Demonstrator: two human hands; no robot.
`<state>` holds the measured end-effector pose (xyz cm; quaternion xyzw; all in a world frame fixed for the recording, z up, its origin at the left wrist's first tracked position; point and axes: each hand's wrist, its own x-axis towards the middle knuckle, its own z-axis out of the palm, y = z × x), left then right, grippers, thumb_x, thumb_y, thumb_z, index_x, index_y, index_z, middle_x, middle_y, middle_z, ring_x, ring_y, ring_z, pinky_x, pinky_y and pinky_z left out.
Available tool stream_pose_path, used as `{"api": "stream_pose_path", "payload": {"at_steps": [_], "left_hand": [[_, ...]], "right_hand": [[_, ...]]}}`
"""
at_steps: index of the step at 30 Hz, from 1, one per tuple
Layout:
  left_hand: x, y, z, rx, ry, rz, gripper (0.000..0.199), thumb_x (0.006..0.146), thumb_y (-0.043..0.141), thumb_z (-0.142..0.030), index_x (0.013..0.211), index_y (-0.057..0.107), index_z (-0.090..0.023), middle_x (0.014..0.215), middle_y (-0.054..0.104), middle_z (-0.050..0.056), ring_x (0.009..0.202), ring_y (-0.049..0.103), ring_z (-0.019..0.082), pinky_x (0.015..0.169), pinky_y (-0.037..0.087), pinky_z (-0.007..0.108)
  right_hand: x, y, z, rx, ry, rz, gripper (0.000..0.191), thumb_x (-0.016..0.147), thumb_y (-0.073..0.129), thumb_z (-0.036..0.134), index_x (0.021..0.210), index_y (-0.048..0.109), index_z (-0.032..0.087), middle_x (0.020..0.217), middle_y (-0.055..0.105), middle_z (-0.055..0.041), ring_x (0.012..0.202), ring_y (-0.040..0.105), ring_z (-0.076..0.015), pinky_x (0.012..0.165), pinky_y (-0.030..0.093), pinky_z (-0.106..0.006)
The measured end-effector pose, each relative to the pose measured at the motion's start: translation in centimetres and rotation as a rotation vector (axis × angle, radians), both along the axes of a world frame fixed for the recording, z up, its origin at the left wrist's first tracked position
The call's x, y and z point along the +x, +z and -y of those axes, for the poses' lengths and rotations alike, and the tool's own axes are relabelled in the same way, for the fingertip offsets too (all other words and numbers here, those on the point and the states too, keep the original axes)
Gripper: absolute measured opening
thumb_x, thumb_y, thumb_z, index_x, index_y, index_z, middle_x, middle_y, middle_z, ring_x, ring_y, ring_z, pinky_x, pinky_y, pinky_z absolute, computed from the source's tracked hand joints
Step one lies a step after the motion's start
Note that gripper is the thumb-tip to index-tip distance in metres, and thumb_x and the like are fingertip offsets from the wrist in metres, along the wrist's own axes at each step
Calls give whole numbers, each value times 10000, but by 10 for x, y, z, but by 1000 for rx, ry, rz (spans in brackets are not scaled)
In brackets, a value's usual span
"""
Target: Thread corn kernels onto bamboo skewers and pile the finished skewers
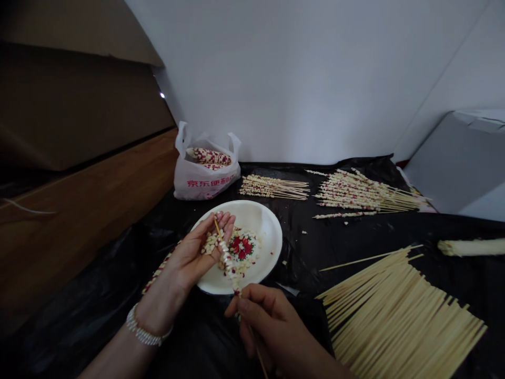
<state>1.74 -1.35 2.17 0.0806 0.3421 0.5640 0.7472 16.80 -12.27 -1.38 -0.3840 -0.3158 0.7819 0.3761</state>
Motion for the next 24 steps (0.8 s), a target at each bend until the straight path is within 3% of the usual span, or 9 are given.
{"api": "stream_pose_path", "payload": {"at_steps": [4, 8, 12, 15, 20, 24], "left_hand": [[0, -1, 4, 68, -4, -73, 544, 722, 461, 158, 1146, 609, -149, 1193, 666, 94, 1149, 599, 169, 988, 460, 232], [2, 0, 10, -3, -63, -139, 507, 722, 485, 119, 1127, 633, -148, 1208, 654, 103, 1181, 576, 182, 978, 467, 242], [2, 3, 23, 186, -87, -222, 571, 669, 506, 158, 1091, 663, -195, 1262, 635, 52, 1260, 504, 173, 982, 443, 196], [1, 5, 27, 210, -140, -271, 597, 627, 535, 173, 1080, 669, -192, 1300, 612, 59, 1279, 484, 186, 984, 433, 182], [1, 6, 20, 135, -239, -274, 479, 701, 620, 29, 1132, 651, -179, 1282, 623, 83, 1265, 499, 211, 1036, 412, 273], [3, 6, 18, 59, -322, -289, 262, 746, 703, -163, 1008, 698, -167, 1191, 676, 89, 1223, 542, 219, 1001, 444, 274]], "right_hand": [[0, -3, 0, -2, -18, -14, 240, 848, 651, 430, 782, 677, 201, 424, 469, 83, 357, 276, -47, 372, 131, -204], [0, -4, -1, 17, -2, 3, 250, 854, 634, 445, 792, 669, 205, 428, 486, 84, 330, 275, -43, 360, 122, -217], [0, 0, -2, 55, -2, 44, 290, 835, 640, 476, 796, 661, 190, 407, 458, 89, 336, 272, -46, 347, 129, -196], [1, 2, -2, 96, -7, 75, 312, 836, 630, 490, 801, 656, 181, 410, 466, 85, 342, 285, -46, 348, 151, -183], [4, 0, -4, 147, -22, 128, 324, 875, 579, 494, 858, 655, 180, 431, 478, 84, 331, 300, -48, 343, 175, -182], [5, 2, -7, 198, -26, 177, 322, 895, 562, 479, 867, 651, 171, 441, 470, 84, 353, 293, -50, 357, 184, -182]]}}
